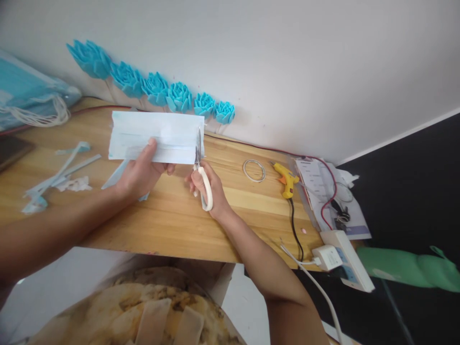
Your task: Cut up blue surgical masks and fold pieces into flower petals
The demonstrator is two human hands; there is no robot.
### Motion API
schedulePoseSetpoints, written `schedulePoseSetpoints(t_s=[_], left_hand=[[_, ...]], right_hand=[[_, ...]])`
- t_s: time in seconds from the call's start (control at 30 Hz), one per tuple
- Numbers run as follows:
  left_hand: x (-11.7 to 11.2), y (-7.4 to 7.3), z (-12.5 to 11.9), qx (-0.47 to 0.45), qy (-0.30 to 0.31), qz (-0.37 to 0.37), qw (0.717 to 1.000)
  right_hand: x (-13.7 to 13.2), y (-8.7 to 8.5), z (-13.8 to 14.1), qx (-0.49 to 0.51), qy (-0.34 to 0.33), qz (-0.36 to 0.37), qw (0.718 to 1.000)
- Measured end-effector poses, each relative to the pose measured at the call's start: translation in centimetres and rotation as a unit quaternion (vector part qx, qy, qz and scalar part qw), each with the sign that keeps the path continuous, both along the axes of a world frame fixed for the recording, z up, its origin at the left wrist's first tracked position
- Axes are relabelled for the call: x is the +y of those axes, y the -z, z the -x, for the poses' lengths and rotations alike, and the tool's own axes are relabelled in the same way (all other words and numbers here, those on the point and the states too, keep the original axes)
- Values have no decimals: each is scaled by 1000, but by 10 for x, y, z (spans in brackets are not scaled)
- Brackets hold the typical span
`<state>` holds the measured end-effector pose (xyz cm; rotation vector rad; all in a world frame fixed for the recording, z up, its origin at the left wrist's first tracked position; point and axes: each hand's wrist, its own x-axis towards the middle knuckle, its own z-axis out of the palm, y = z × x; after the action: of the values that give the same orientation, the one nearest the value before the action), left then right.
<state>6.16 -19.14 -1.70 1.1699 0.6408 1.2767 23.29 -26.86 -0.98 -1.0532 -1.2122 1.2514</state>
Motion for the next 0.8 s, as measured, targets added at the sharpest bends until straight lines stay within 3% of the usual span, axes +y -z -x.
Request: schedulePoseSetpoints(t_s=[0.13,0.5,0.8], left_hand=[[1,0,0,-31,-2,5,1000],[-5,-3,1,17,11,29,999],[-4,-7,0,-31,32,35,998]], right_hand=[[0,0,0,2,-1,1,1000],[2,2,-2,11,-1,1,1000],[1,-2,0,4,3,7,1000]])
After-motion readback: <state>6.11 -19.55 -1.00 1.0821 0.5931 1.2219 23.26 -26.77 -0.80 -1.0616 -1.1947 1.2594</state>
